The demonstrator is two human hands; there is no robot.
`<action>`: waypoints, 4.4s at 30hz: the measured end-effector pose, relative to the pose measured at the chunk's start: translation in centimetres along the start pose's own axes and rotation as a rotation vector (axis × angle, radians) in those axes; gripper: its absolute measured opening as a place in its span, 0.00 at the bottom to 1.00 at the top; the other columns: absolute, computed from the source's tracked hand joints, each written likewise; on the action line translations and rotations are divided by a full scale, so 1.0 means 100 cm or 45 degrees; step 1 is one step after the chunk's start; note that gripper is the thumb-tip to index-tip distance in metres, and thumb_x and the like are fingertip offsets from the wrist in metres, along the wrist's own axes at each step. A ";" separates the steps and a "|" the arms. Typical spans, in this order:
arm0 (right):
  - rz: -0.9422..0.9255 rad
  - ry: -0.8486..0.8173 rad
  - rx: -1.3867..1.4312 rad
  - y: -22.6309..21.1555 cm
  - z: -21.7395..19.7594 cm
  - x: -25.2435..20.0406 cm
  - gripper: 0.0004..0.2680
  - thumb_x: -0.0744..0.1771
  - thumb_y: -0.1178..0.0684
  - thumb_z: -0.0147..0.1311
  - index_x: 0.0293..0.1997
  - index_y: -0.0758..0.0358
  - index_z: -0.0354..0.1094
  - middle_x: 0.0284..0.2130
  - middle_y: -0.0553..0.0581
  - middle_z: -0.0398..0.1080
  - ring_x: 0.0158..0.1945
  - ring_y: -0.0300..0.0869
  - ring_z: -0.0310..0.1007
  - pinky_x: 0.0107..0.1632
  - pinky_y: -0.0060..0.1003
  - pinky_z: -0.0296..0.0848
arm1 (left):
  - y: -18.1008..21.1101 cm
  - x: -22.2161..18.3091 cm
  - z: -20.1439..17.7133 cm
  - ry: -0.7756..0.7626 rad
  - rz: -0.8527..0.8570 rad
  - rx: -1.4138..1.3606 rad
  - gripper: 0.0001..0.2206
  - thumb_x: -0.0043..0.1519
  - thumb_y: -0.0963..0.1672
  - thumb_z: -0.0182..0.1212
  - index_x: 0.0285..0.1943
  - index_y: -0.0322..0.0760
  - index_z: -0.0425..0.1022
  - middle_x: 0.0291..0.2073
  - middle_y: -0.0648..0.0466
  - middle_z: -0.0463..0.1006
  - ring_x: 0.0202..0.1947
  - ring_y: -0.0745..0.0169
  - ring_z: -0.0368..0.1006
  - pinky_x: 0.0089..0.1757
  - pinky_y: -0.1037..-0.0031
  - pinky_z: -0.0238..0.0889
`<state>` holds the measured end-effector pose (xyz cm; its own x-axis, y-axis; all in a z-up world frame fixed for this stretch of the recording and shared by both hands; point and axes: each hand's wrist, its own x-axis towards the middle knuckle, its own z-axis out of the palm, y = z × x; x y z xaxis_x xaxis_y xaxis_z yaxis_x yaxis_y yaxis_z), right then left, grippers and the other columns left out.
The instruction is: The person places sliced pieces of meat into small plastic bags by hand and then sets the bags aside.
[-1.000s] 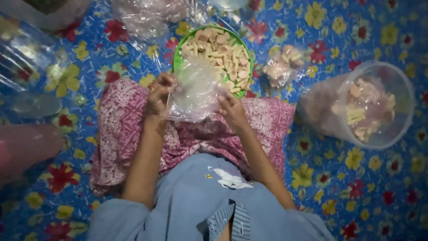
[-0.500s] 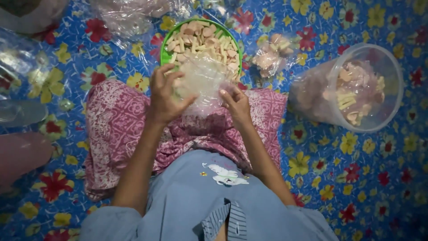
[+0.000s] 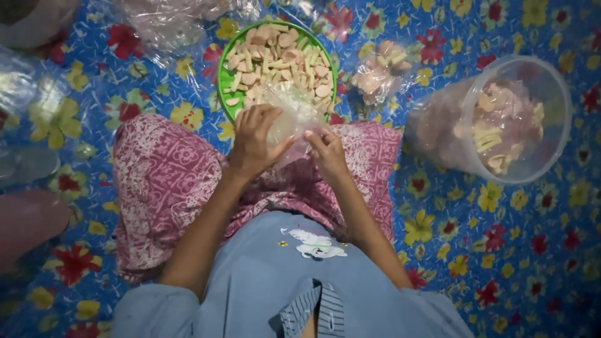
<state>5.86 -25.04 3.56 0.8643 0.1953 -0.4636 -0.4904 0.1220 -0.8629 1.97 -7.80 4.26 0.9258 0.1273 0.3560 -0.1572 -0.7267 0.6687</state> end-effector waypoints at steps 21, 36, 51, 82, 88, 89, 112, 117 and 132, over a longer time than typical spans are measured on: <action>0.133 -0.025 0.022 -0.004 -0.009 0.020 0.04 0.62 0.54 0.57 0.30 0.62 0.68 0.21 0.50 0.66 0.22 0.31 0.66 0.24 0.21 0.63 | -0.042 0.017 0.028 -0.126 -0.064 -0.165 0.08 0.49 0.39 0.65 0.33 0.43 0.71 0.33 0.56 0.67 0.38 0.50 0.68 0.40 0.61 0.62; -0.031 -0.103 0.104 0.013 -0.023 0.026 0.05 0.63 0.55 0.56 0.38 0.63 0.68 0.28 0.51 0.70 0.31 0.33 0.72 0.35 0.26 0.71 | -0.017 0.013 0.018 0.112 -0.116 -0.431 0.04 0.58 0.36 0.52 0.37 0.36 0.65 0.29 0.51 0.68 0.31 0.52 0.70 0.37 0.68 0.65; -0.144 -0.017 0.216 0.010 -0.035 0.015 0.04 0.65 0.56 0.50 0.39 0.63 0.65 0.29 0.53 0.69 0.32 0.36 0.73 0.37 0.31 0.74 | 0.021 -0.010 -0.014 -0.292 0.094 -0.214 0.24 0.44 0.50 0.73 0.42 0.39 0.68 0.39 0.52 0.63 0.44 0.51 0.65 0.47 0.51 0.57; -0.775 -0.084 -0.905 0.005 -0.035 -0.028 0.06 0.63 0.55 0.56 0.41 0.55 0.71 0.36 0.52 0.70 0.42 0.44 0.72 0.42 0.34 0.72 | 0.005 -0.036 -0.007 0.179 -0.642 -0.697 0.06 0.60 0.42 0.57 0.43 0.41 0.78 0.32 0.52 0.72 0.30 0.67 0.69 0.34 0.75 0.66; -0.528 -0.386 -0.336 0.015 0.013 -0.044 0.12 0.64 0.59 0.53 0.53 0.65 0.64 0.43 0.59 0.67 0.48 0.45 0.70 0.46 0.37 0.72 | 0.013 -0.039 0.016 0.245 -0.171 -0.404 0.08 0.58 0.41 0.60 0.44 0.38 0.78 0.28 0.53 0.70 0.26 0.60 0.70 0.27 0.77 0.66; -0.530 -0.416 -0.287 0.019 0.009 -0.040 0.13 0.64 0.57 0.53 0.54 0.66 0.62 0.44 0.60 0.67 0.49 0.45 0.69 0.46 0.38 0.72 | 0.015 -0.039 0.015 0.233 -0.136 -0.413 0.10 0.57 0.43 0.61 0.46 0.37 0.76 0.29 0.53 0.70 0.27 0.61 0.70 0.27 0.78 0.66; -0.092 -0.099 -0.260 0.009 0.002 -0.005 0.06 0.62 0.59 0.59 0.37 0.67 0.70 0.28 0.59 0.72 0.33 0.40 0.73 0.39 0.37 0.76 | 0.006 -0.022 0.014 -0.086 -0.199 -0.443 0.11 0.54 0.42 0.60 0.46 0.40 0.75 0.29 0.53 0.73 0.28 0.57 0.73 0.28 0.73 0.68; -0.206 -0.175 -0.520 0.023 -0.010 0.014 0.04 0.61 0.60 0.59 0.34 0.64 0.71 0.25 0.57 0.72 0.32 0.38 0.71 0.38 0.35 0.73 | -0.007 -0.024 0.030 -0.085 -0.216 -0.449 0.08 0.54 0.43 0.62 0.41 0.38 0.75 0.27 0.50 0.73 0.27 0.51 0.73 0.29 0.68 0.68; -0.719 -0.126 -0.862 0.023 -0.023 0.025 0.05 0.58 0.62 0.63 0.29 0.60 0.71 0.24 0.53 0.69 0.27 0.41 0.70 0.29 0.30 0.70 | -0.012 -0.014 0.020 0.020 -0.072 -0.105 0.05 0.49 0.41 0.59 0.24 0.38 0.67 0.29 0.50 0.69 0.31 0.49 0.70 0.34 0.66 0.64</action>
<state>7.14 -26.48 -0.01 0.9283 0.3671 0.0596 0.2047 -0.3705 -0.9060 1.51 -8.49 1.65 0.9286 0.1775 0.3260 -0.1333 -0.6601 0.7392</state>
